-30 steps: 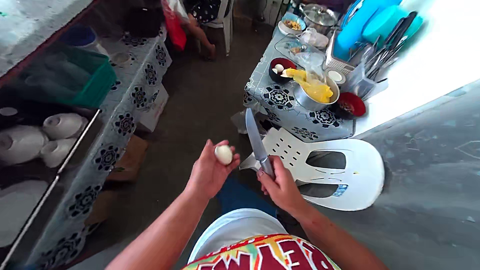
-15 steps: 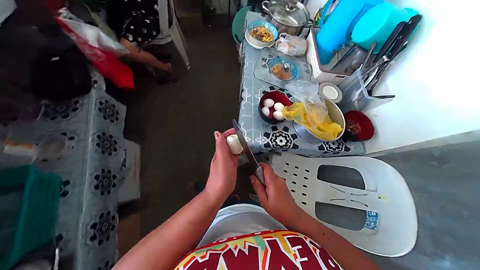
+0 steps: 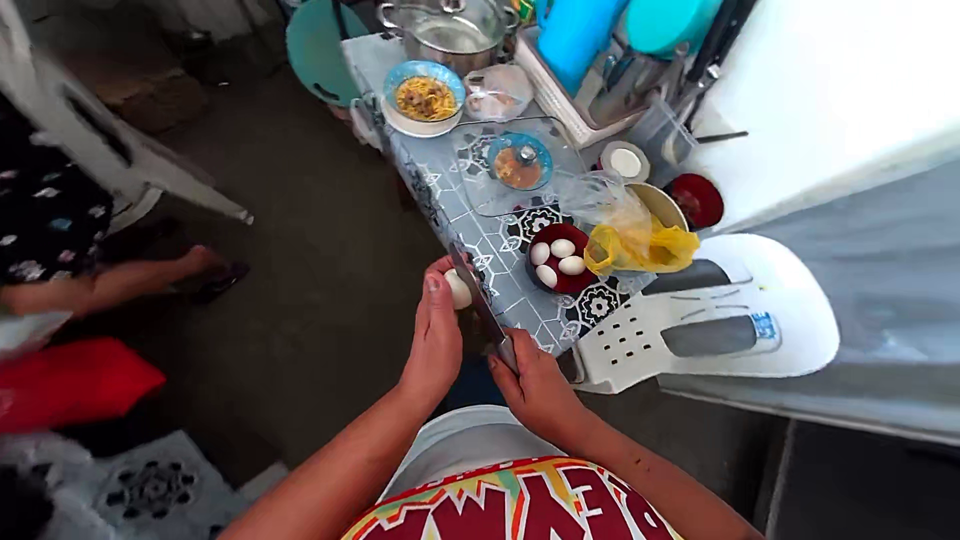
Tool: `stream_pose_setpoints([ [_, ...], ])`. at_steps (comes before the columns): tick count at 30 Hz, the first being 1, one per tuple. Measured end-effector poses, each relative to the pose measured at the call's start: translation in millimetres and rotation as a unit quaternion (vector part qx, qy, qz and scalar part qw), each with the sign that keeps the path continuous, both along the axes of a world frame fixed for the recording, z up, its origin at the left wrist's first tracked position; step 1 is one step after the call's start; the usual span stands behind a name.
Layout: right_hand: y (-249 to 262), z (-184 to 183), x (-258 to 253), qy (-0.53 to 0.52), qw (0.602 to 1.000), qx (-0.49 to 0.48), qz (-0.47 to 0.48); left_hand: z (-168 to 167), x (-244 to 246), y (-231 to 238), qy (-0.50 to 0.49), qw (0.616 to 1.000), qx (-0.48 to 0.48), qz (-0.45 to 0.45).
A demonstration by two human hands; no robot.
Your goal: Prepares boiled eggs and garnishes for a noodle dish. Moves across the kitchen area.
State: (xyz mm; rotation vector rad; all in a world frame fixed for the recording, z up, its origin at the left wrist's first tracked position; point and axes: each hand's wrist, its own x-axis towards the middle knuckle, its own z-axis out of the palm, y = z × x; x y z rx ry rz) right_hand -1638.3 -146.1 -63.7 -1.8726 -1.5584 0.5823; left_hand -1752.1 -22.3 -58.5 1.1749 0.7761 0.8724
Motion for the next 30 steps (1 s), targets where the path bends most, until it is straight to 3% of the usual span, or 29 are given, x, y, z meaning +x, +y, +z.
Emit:
stream_pose_setpoints([
  [2,22,3,-2,-0.012,0.999,-0.018,-0.041,12,12,30,-0.041,0.988,-0.146,-0.033],
  [4,43,2,1,-0.023,0.996,-0.037,-0.076,17,26,67,-0.072,0.940,-0.326,-0.073],
  [5,54,0,3,-0.027,0.995,-0.042,-0.089,15,33,83,-0.074,0.922,-0.367,-0.095],
  [7,77,-3,13,-0.040,0.992,-0.035,-0.111,13,50,110,-0.065,0.922,-0.361,-0.121],
  [12,131,5,24,-0.034,0.985,-0.047,-0.160,11,80,159,-0.053,0.966,-0.186,-0.172],
  [20,209,3,35,-0.077,0.952,-0.114,-0.273,4,125,237,-0.049,0.936,-0.259,-0.233],
  [25,261,7,39,-0.078,0.906,-0.198,-0.367,-5,162,295,-0.024,0.881,-0.330,-0.337],
  [30,296,-9,53,-0.230,0.840,-0.121,-0.477,-10,210,339,-0.034,0.789,-0.442,-0.425],
])
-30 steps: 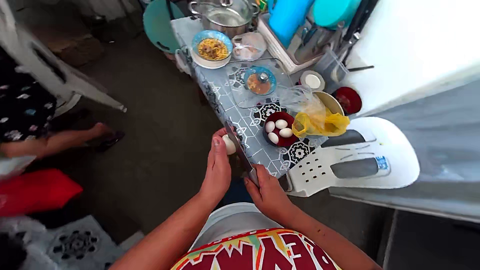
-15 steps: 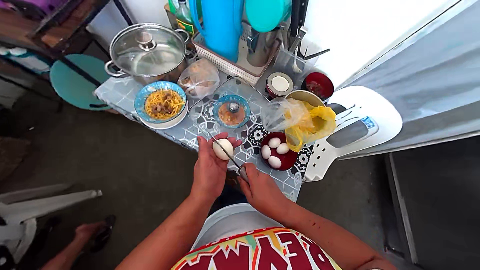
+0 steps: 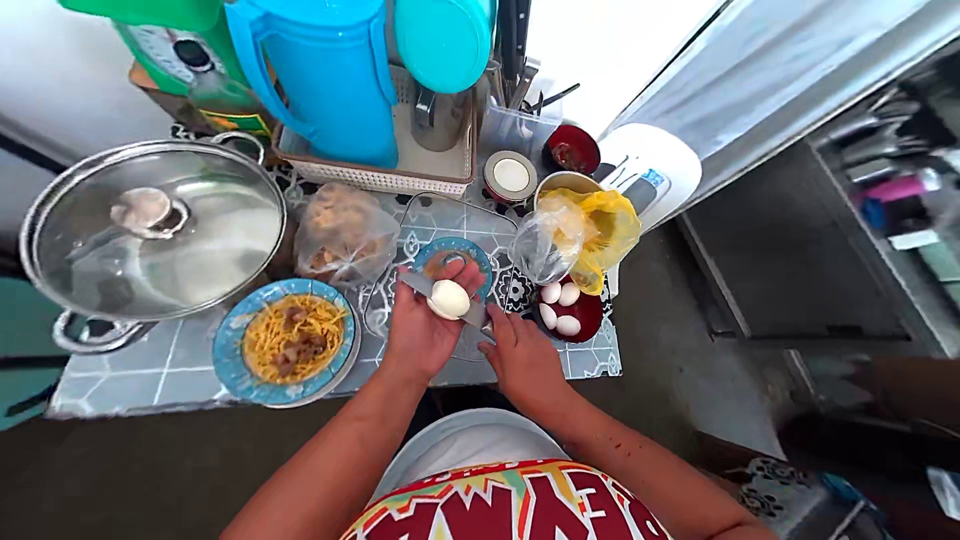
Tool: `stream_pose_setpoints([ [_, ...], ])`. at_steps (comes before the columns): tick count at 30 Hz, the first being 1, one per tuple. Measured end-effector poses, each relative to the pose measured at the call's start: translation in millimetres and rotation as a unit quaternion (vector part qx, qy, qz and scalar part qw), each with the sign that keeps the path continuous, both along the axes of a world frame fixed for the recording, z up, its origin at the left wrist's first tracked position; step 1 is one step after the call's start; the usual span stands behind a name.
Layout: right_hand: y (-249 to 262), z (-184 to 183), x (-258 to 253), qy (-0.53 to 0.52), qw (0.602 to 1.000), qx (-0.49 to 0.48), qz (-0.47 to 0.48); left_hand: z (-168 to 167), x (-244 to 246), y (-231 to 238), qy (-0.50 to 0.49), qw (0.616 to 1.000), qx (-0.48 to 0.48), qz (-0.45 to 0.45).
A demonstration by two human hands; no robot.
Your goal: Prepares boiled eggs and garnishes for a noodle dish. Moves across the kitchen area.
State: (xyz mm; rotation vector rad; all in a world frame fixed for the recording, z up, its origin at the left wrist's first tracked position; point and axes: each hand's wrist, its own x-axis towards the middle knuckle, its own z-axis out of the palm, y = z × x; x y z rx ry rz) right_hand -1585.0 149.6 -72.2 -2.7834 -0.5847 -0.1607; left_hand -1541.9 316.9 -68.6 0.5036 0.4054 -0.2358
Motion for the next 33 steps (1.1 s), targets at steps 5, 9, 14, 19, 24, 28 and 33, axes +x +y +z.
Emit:
stream_pose_setpoints([
  [5,-7,-2,27,-0.112,0.989,-0.024,-0.093,6,42,-5,0.052,0.995,-0.052,-0.074],
  [9,-31,-3,43,-0.146,0.977,-0.048,-0.146,0,79,-27,0.077,0.988,-0.042,-0.130],
  [14,-67,3,61,-0.145,0.969,-0.052,-0.193,-18,142,-59,0.026,0.969,0.178,-0.168],
  [19,-103,5,72,-0.132,0.965,-0.053,-0.221,-49,236,-92,-0.207,0.765,0.557,-0.247],
  [24,-132,3,78,-0.116,0.969,-0.053,-0.212,-73,296,-114,-0.257,0.543,0.752,-0.272],
  [28,-139,5,84,-0.102,0.977,-0.036,-0.184,-59,273,-101,-0.310,0.591,0.720,-0.194],
  [33,-104,21,84,-0.030,0.995,0.061,-0.077,-26,155,-78,-0.151,0.962,0.096,-0.205],
])
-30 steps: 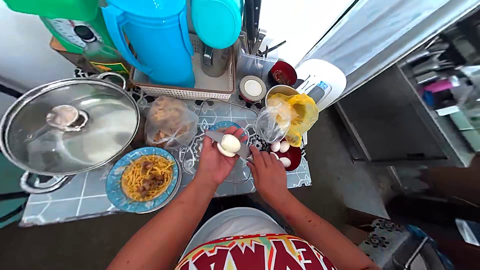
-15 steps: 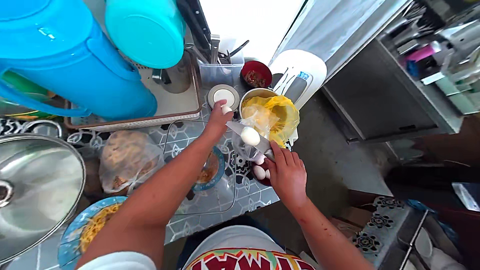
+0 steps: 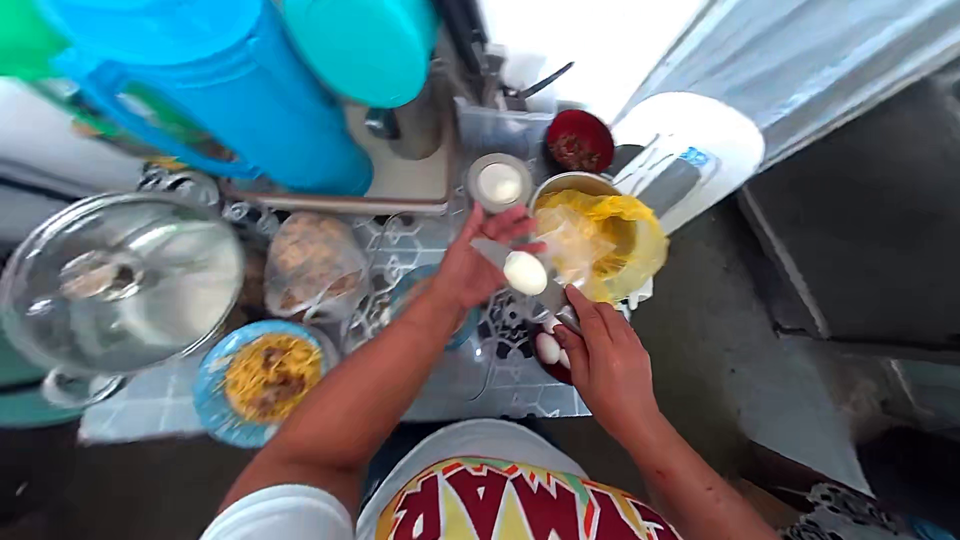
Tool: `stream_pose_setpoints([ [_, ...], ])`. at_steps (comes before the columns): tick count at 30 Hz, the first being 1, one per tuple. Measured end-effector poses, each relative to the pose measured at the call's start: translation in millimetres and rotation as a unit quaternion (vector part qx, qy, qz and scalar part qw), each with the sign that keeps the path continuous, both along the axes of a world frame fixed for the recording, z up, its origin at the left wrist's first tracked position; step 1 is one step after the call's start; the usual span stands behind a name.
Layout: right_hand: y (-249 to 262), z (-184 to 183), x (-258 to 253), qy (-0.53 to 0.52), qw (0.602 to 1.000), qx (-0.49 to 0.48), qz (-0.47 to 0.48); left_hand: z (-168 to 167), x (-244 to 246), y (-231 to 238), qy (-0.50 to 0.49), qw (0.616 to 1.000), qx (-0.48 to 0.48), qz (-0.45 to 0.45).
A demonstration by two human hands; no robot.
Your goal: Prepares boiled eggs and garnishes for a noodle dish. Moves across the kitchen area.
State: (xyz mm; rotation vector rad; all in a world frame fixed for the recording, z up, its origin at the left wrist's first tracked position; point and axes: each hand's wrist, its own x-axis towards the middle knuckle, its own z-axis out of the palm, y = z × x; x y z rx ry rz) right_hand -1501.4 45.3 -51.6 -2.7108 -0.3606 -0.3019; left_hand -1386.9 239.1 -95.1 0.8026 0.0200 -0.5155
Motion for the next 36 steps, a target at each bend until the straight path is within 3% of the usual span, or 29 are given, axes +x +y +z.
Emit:
stream_pose_setpoints([
  [2,23,7,-6,0.130,0.985,0.098,0.060,2,-40,15,0.061,0.989,-0.136,-0.009],
  [4,47,9,-11,0.279,0.934,0.204,0.095,9,-69,36,0.112,0.978,-0.174,0.035],
  [8,95,9,-31,0.509,0.762,0.384,0.111,20,-117,106,0.186,0.971,-0.091,0.120],
  [10,122,5,-52,0.529,0.727,0.424,0.107,21,-142,149,0.192,0.971,-0.010,0.142],
  [12,156,3,-79,0.484,0.772,0.401,0.094,23,-166,190,0.206,0.960,0.066,0.178],
  [15,211,-6,-125,0.340,0.902,0.250,0.087,17,-196,241,0.209,0.951,0.137,0.183],
  [18,263,-21,-157,0.261,0.954,0.100,0.112,7,-213,273,0.192,0.945,0.192,0.184],
  [22,307,-34,-183,0.209,0.972,0.006,0.105,-3,-226,296,0.184,0.945,0.200,0.183],
  [29,330,-46,-197,0.203,0.975,-0.024,0.081,-14,-235,306,0.159,0.946,0.236,0.156],
  [32,334,-51,-191,0.227,0.972,-0.001,0.066,-18,-234,308,0.148,0.947,0.256,0.128],
  [36,326,-47,-176,0.322,0.940,0.098,0.053,-22,-229,311,0.165,0.947,0.251,0.113],
])
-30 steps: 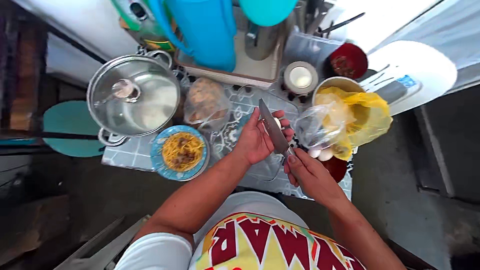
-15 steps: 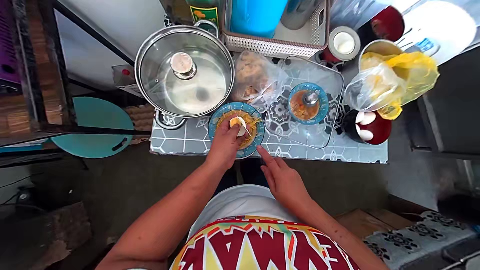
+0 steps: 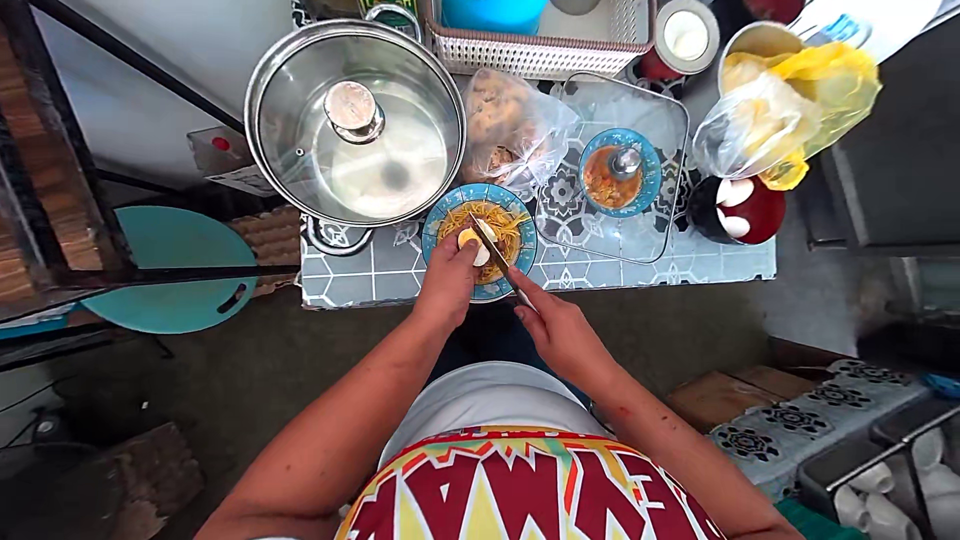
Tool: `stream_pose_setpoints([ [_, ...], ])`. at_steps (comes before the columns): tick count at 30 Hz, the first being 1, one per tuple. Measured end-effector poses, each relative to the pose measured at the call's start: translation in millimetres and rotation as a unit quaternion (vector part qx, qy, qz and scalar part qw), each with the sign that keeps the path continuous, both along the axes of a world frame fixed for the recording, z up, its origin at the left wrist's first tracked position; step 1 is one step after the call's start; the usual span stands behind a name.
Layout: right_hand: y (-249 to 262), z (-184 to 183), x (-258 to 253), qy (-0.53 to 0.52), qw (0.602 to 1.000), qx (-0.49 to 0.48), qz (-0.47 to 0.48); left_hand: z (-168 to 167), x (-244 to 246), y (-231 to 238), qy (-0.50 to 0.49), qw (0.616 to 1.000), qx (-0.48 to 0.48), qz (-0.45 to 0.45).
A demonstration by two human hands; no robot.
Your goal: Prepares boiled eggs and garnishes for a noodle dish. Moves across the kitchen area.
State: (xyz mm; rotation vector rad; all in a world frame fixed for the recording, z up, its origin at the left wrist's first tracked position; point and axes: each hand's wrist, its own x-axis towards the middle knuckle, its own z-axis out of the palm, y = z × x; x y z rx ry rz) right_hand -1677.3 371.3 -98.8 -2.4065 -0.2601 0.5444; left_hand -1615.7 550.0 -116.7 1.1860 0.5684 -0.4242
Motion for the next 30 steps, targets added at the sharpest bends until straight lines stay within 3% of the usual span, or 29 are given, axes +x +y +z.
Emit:
stream_pose_setpoints([
  [6,2,15,-17,-0.036,0.998,-0.055,0.018,-1,8,-7,0.003,1.000,0.018,0.008],
  [12,-1,0,-22,-0.069,0.991,-0.113,-0.002,6,7,-29,-0.004,1.000,0.018,0.014],
  [15,-16,0,-13,0.020,0.999,-0.015,-0.027,4,6,-32,0.000,1.000,0.009,-0.008],
  [17,-31,3,-7,0.129,0.983,0.112,-0.070,2,3,-31,0.004,1.000,-0.003,-0.008],
  [19,-37,10,-7,0.183,0.964,0.167,-0.094,3,1,-31,0.014,1.000,-0.001,-0.001],
  [23,-31,23,-20,0.088,0.994,0.062,-0.021,3,-2,-33,0.019,0.999,0.008,0.030],
  [27,-21,22,-26,0.047,0.997,-0.053,0.016,4,-3,-42,0.029,0.998,0.004,0.062],
  [30,-19,10,-24,0.030,0.997,-0.065,0.011,4,-4,-47,0.025,0.998,0.013,0.057],
])
